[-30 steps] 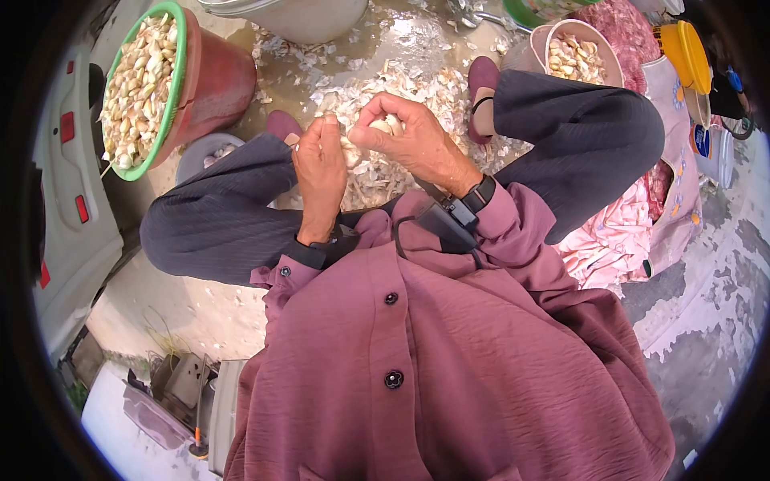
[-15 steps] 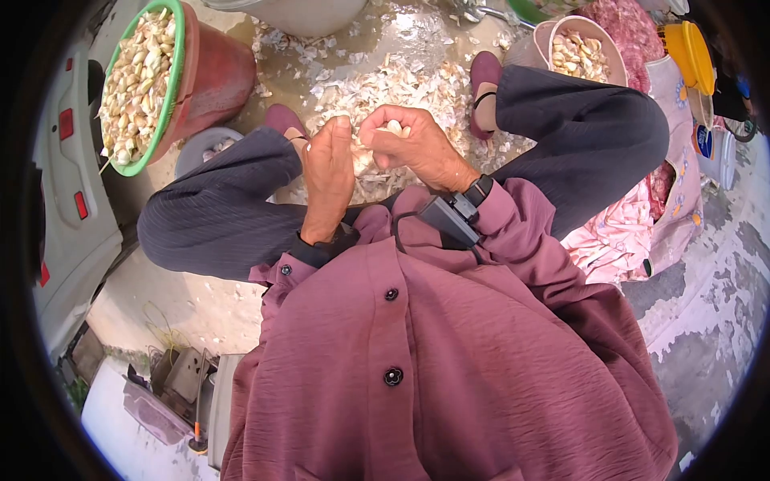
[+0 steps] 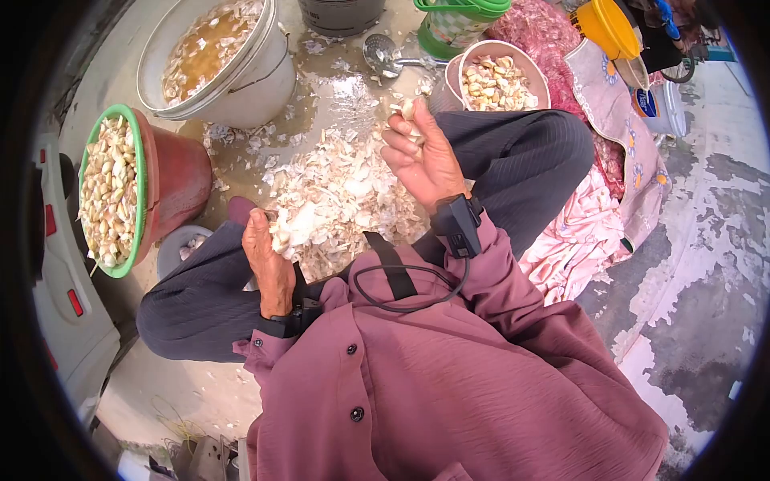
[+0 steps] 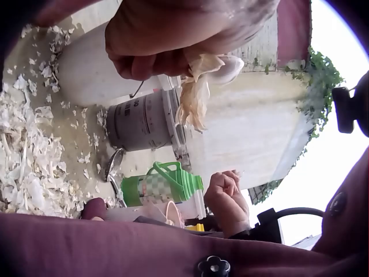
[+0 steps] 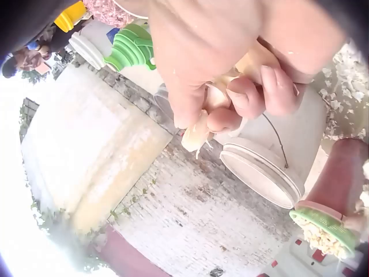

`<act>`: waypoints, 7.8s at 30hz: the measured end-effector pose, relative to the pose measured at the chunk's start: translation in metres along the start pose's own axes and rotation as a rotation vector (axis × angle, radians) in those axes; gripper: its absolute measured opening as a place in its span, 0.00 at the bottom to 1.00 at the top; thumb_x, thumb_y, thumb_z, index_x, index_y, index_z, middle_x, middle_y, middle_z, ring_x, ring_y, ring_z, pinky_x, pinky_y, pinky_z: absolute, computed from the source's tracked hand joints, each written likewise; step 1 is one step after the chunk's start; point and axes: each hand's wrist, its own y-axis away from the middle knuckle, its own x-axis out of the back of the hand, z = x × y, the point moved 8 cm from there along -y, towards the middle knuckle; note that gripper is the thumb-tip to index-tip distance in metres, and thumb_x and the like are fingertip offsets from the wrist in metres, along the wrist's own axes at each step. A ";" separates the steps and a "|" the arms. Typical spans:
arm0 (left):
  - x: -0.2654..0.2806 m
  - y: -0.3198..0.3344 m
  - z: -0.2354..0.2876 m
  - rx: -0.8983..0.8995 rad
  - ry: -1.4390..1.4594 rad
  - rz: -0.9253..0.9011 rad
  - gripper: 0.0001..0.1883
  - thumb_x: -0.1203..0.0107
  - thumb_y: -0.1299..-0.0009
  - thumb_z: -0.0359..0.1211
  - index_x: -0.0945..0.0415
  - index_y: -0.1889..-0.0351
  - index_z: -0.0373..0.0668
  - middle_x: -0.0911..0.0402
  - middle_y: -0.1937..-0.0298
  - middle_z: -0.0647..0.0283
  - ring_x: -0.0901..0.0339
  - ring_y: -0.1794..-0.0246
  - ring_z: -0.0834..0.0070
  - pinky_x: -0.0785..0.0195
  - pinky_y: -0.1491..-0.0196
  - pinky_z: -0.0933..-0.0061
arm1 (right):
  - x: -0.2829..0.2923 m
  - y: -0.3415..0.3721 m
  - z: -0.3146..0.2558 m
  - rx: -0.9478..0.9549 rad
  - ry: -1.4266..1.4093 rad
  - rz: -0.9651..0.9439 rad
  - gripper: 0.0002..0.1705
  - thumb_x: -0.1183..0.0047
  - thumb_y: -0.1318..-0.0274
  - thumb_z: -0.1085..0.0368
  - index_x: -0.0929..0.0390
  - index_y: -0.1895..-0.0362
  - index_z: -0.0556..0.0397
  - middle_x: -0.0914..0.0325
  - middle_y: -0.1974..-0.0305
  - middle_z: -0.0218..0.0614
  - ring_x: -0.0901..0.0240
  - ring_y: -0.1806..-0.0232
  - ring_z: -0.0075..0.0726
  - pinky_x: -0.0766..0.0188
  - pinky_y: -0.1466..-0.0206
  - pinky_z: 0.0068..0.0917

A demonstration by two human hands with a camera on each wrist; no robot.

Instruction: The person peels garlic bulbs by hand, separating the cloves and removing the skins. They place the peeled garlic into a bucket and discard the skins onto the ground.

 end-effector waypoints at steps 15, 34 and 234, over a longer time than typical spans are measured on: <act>-0.031 -0.004 0.021 -0.221 -0.508 0.097 0.21 0.58 0.21 0.45 0.39 0.70 0.39 0.42 0.75 0.69 0.44 0.72 0.81 0.46 0.69 0.75 | -0.009 0.014 0.083 -0.266 0.755 -0.039 0.14 0.48 0.33 0.55 0.27 0.58 0.53 0.30 0.68 0.27 0.36 0.75 0.15 0.45 0.75 0.10; -0.040 -0.005 0.008 -0.159 -0.397 0.063 0.14 0.52 0.24 0.38 0.38 0.67 0.39 0.34 0.72 0.64 0.39 0.67 0.78 0.39 0.61 0.73 | -0.014 0.007 0.104 0.193 1.584 -0.108 0.18 0.46 0.37 0.52 0.26 0.60 0.55 0.27 0.77 0.36 0.31 0.76 0.32 0.33 0.68 0.31; -0.041 0.026 0.013 -0.177 -0.627 -0.357 0.17 0.52 0.24 0.39 0.35 0.46 0.36 0.34 0.52 0.61 0.33 0.54 0.74 0.38 0.50 0.74 | 0.004 0.010 0.117 0.016 1.758 -0.401 0.18 0.59 0.36 0.57 0.26 0.60 0.60 0.24 0.68 0.48 0.28 0.69 0.55 0.30 0.66 0.36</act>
